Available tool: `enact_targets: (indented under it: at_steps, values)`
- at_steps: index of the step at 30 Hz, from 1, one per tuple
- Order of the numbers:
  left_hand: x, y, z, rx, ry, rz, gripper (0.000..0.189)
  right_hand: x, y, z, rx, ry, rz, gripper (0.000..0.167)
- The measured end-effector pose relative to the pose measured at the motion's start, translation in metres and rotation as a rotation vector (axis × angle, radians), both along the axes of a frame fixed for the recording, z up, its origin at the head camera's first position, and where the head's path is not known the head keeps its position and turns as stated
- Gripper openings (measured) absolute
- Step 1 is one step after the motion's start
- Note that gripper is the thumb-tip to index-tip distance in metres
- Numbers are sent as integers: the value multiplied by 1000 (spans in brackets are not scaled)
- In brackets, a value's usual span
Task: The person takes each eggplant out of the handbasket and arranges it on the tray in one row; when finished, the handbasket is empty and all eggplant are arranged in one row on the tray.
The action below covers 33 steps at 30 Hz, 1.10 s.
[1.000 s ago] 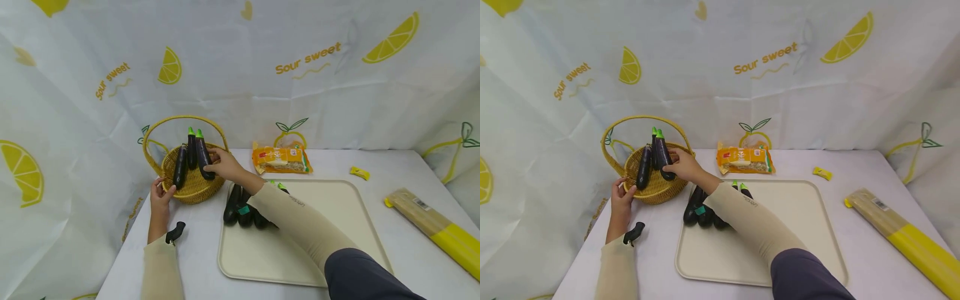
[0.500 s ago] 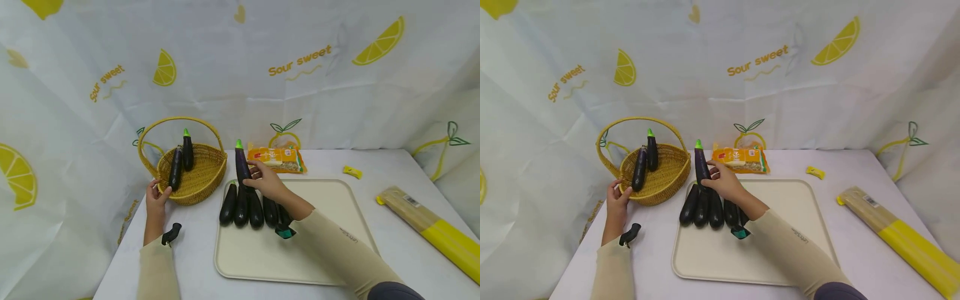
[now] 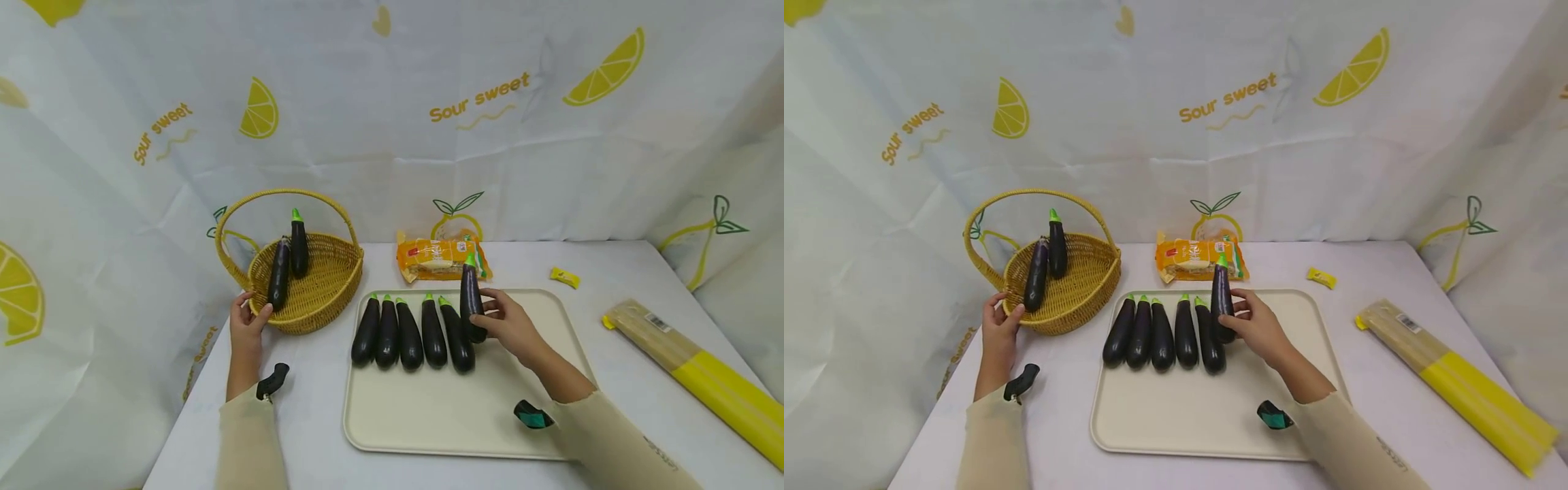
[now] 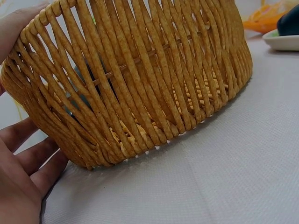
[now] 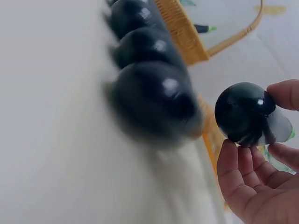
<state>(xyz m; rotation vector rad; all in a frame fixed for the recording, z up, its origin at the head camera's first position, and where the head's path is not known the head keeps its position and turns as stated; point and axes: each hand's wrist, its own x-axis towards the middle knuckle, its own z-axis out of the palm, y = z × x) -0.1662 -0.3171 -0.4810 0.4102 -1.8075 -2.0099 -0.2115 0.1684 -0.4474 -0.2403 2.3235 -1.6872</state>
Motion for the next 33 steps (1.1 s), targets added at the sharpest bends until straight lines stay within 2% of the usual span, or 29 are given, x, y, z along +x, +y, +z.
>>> enact_targets:
  at_steps: [5, 10, 16, 24, 29, 33]
  values:
    - [1, 2, 6, 4, 0, 7, 50, 14, 16, -12, 43, -27, -14, 68]
    - [2, 1, 7, 13, -11, 20, 49, 26, 19, -21, 109, -57, 7, 68]
    - [2, 2, 6, 6, -8, 3, 52, 33, 17, -23, 225, -4, 32, 61]
    - [-1, 2, 4, 30, 14, 13, 49, 23, 25, -13, 362, 98, 39, 57]
    - [-7, -5, -8, 39, 9, 22, 51, 13, 27, -3, 419, 166, 25, 54]
    - [-11, -8, -16, 41, 7, 38, 51, 3, 14, 7, 442, 204, 25, 51]
